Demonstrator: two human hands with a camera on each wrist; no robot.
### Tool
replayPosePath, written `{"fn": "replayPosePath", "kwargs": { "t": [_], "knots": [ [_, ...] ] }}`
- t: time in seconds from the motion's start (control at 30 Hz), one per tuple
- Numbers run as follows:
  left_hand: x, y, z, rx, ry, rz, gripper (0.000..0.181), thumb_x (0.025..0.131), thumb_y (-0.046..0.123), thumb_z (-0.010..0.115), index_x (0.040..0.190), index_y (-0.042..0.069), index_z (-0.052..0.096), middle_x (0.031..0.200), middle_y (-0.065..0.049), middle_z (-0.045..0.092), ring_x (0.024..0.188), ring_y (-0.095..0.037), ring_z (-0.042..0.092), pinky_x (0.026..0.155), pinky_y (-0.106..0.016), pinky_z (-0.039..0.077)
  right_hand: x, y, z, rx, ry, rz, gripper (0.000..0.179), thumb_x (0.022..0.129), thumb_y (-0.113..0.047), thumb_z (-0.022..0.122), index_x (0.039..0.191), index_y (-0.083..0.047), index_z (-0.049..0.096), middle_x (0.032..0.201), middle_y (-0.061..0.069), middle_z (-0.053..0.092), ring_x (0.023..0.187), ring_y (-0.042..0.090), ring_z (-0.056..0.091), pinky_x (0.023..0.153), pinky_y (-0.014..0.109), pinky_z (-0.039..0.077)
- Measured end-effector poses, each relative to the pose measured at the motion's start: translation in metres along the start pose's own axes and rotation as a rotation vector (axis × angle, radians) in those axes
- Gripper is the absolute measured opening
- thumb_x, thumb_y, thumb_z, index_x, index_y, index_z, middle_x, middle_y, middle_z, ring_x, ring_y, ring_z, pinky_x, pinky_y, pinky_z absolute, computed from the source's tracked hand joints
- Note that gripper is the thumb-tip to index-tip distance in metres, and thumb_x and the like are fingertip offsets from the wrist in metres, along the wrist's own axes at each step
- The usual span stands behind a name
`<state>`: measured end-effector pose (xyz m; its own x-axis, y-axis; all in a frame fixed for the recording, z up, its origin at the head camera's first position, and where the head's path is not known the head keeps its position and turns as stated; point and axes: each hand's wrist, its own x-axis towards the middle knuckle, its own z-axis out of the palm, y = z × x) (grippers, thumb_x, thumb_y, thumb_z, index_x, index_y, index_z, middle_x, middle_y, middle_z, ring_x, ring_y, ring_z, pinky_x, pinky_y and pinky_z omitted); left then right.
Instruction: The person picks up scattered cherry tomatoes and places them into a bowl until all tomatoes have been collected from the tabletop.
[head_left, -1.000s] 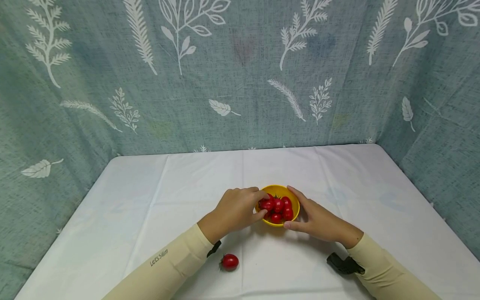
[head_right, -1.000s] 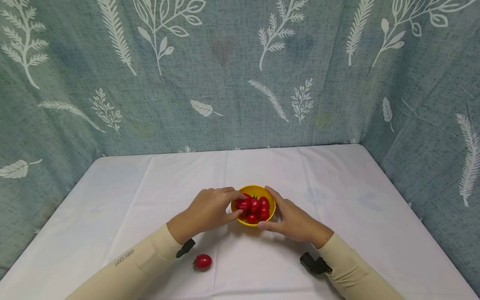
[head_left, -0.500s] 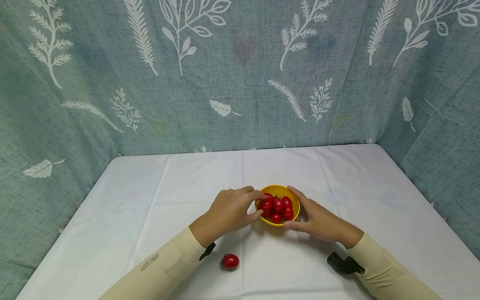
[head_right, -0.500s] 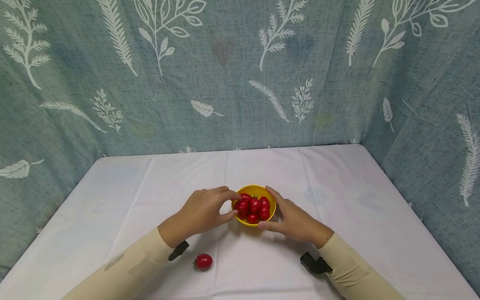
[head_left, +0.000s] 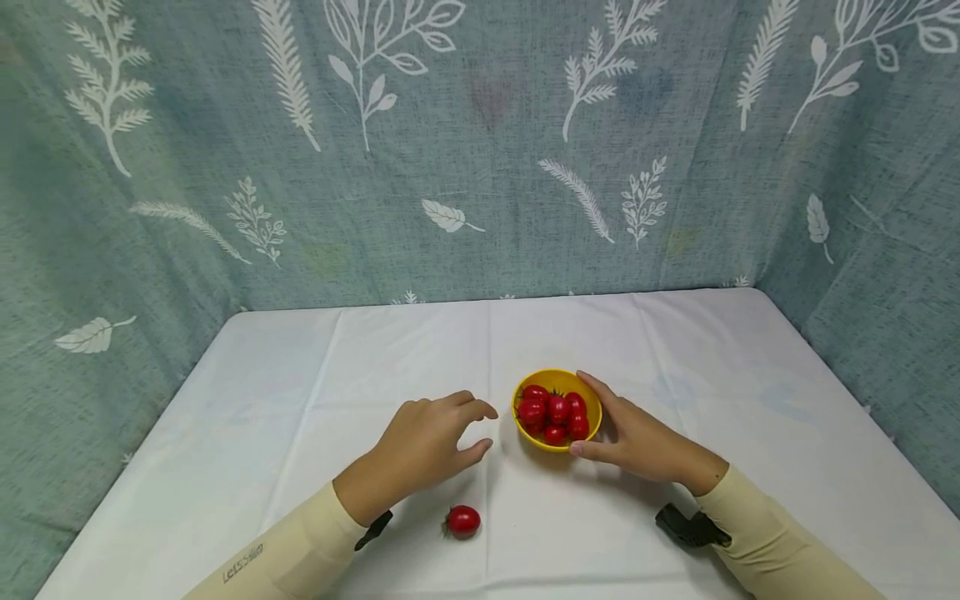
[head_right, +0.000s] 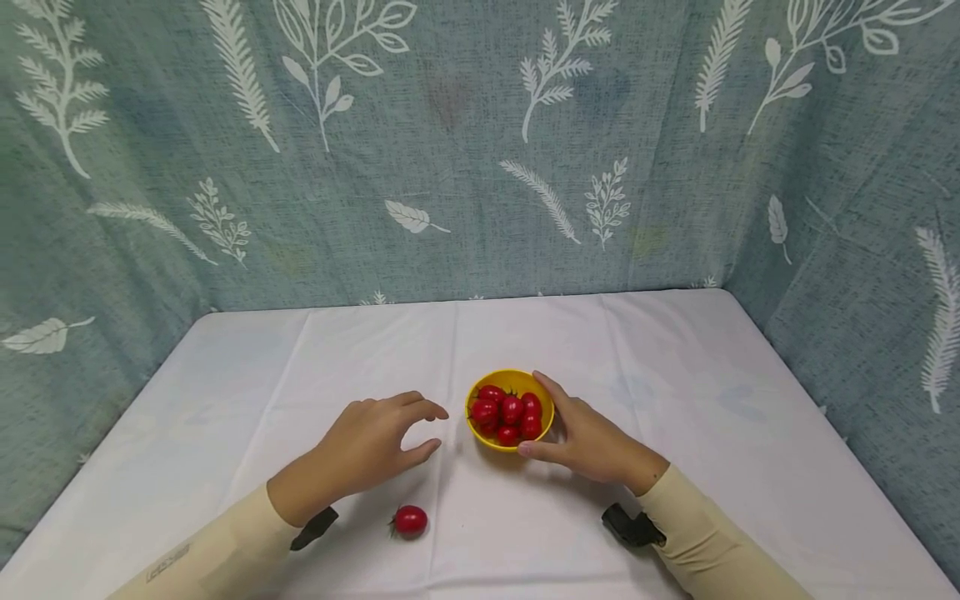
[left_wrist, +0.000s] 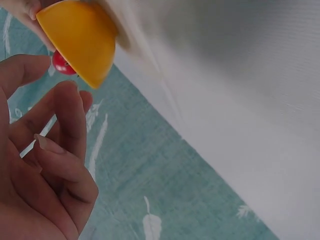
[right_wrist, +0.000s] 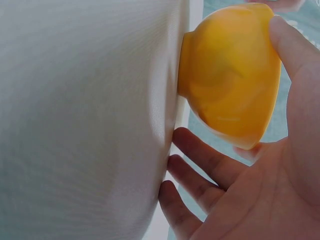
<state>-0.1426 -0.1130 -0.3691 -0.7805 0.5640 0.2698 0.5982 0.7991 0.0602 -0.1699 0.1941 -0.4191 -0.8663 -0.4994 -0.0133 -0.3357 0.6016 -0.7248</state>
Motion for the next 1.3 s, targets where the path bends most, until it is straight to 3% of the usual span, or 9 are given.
{"fn": "replayPosePath", "kwargs": {
  "t": [0.43,0.6,0.73,0.87,1.3],
  "knots": [
    [-0.036,-0.007,-0.002,-0.021,-0.064,-0.029,0.022,0.087,0.035,0.074,0.105,0.023,0.073,0.095,0.010,0.070,0.046,-0.001,0.035,0.049,-0.021,0.033,0.001,0.001,0.001,0.001,0.002,-0.003,0.103,0.086,-0.053,0.073,0.161,-0.013,0.013,0.162,0.018,0.029,0.149,0.041,0.028,0.118,0.062,0.024],
    [-0.045,-0.008,-0.001,-0.078,-0.105,0.020,0.018,0.090,0.035,0.072,0.105,0.025,0.073,0.097,0.012,0.069,0.051,0.001,0.042,0.052,-0.021,0.037,0.001,0.000,0.000,0.005,-0.001,0.005,0.103,0.086,-0.053,0.073,0.161,-0.014,0.013,0.162,0.017,0.029,0.149,0.041,0.028,0.118,0.062,0.024],
    [-0.050,-0.008,-0.001,-0.131,-0.158,0.084,0.018,0.090,0.034,0.070,0.107,0.028,0.073,0.099,0.015,0.069,0.057,0.003,0.048,0.056,-0.022,0.041,0.001,0.000,0.000,0.005,-0.004,0.014,0.103,0.086,-0.054,0.073,0.161,-0.016,0.013,0.162,0.017,0.029,0.150,0.040,0.028,0.118,0.061,0.023],
    [-0.053,-0.007,-0.001,-0.159,-0.194,0.117,0.021,0.089,0.041,0.071,0.107,0.030,0.072,0.097,0.018,0.067,0.058,0.005,0.045,0.057,-0.021,0.039,0.000,0.000,0.000,-0.001,-0.004,0.018,0.103,0.086,-0.054,0.072,0.161,-0.016,0.013,0.162,0.016,0.029,0.150,0.040,0.028,0.118,0.061,0.024],
    [-0.054,-0.008,0.004,-0.154,-0.259,0.129,0.027,0.078,0.041,0.080,0.102,0.032,0.071,0.089,0.018,0.063,0.059,0.006,0.041,0.056,-0.020,0.037,0.000,-0.001,0.000,-0.003,-0.001,0.011,0.103,0.086,-0.053,0.073,0.161,-0.013,0.013,0.163,0.018,0.028,0.150,0.042,0.027,0.118,0.063,0.023]
  ]
}}
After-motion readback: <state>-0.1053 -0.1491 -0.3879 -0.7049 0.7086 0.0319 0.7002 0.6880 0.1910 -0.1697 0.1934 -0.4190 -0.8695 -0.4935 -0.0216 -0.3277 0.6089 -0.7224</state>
